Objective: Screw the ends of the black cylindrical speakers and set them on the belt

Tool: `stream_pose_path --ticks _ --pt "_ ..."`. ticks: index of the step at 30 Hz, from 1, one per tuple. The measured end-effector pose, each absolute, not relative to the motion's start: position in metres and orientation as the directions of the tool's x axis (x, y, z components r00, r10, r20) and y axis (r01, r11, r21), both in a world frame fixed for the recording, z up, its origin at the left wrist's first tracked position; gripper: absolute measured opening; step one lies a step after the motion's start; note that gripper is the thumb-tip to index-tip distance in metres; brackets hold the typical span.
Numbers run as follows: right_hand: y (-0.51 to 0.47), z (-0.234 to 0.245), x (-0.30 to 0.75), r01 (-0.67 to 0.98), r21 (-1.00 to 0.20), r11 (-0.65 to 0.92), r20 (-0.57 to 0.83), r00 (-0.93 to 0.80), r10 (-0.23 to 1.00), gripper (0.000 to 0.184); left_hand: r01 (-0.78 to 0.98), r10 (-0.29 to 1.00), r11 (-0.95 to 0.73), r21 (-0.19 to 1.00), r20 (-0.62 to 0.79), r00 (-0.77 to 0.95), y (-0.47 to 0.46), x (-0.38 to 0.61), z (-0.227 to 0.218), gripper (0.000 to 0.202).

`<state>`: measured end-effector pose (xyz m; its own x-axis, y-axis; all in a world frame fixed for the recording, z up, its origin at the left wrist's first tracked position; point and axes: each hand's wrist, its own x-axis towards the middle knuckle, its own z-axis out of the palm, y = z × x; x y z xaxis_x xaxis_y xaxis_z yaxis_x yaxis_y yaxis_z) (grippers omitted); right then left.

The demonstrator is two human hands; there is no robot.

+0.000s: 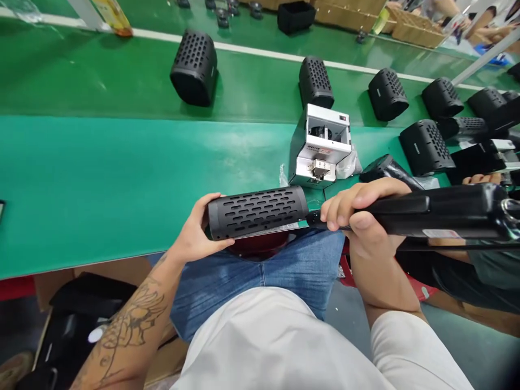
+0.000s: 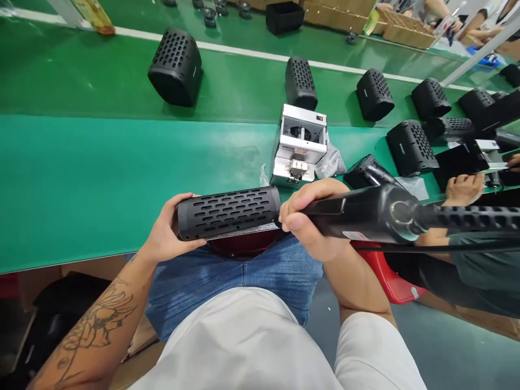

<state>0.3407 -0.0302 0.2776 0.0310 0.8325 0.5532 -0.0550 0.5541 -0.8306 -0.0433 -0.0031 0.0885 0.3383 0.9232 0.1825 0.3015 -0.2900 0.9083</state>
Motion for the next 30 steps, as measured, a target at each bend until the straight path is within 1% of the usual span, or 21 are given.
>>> stream_pose_path --ticks 3,6,9,12,16,22,27,30 --pt "-0.027 0.274 0.339 -0.033 -0.847 0.53 0.529 0.037 0.848 0.04 0.293 0.916 -0.312 0.904 0.205 0.345 -0.004 -0.041 0.088 0.123" --pt "-0.026 0.271 0.338 -0.06 -0.847 0.529 0.529 0.02 0.849 0.038 0.296 0.915 -0.33 0.896 0.226 0.335 -0.005 -0.039 0.09 0.123" --pt "-0.025 0.269 0.338 -0.079 -0.836 0.543 0.546 -0.012 0.838 0.034 0.321 0.922 -0.313 0.894 0.205 0.327 -0.006 -0.038 0.094 0.123" --pt "-0.025 0.267 0.337 -0.06 -0.848 0.527 0.529 -0.025 0.848 0.038 0.348 0.93 -0.293 0.891 0.18 0.322 -0.007 -0.037 0.099 0.124" --pt "-0.023 0.266 0.334 -0.075 -0.864 0.498 0.502 -0.064 0.862 0.038 0.342 0.933 -0.282 0.896 0.174 0.315 -0.007 -0.036 0.1 0.124" --pt "-0.02 0.267 0.331 -0.055 -0.889 0.454 0.457 -0.092 0.885 0.053 0.321 0.926 -0.279 0.905 0.166 0.338 -0.007 -0.035 0.099 0.126" --pt "-0.016 0.265 0.328 -0.111 -0.868 0.484 0.496 -0.175 0.85 0.049 0.334 0.93 -0.277 0.901 0.164 0.33 -0.007 -0.034 0.1 0.128" --pt "-0.023 0.271 0.328 -0.075 -0.885 0.46 0.465 -0.185 0.866 0.048 0.33 0.931 -0.272 0.904 0.159 0.33 -0.007 -0.033 0.1 0.128"
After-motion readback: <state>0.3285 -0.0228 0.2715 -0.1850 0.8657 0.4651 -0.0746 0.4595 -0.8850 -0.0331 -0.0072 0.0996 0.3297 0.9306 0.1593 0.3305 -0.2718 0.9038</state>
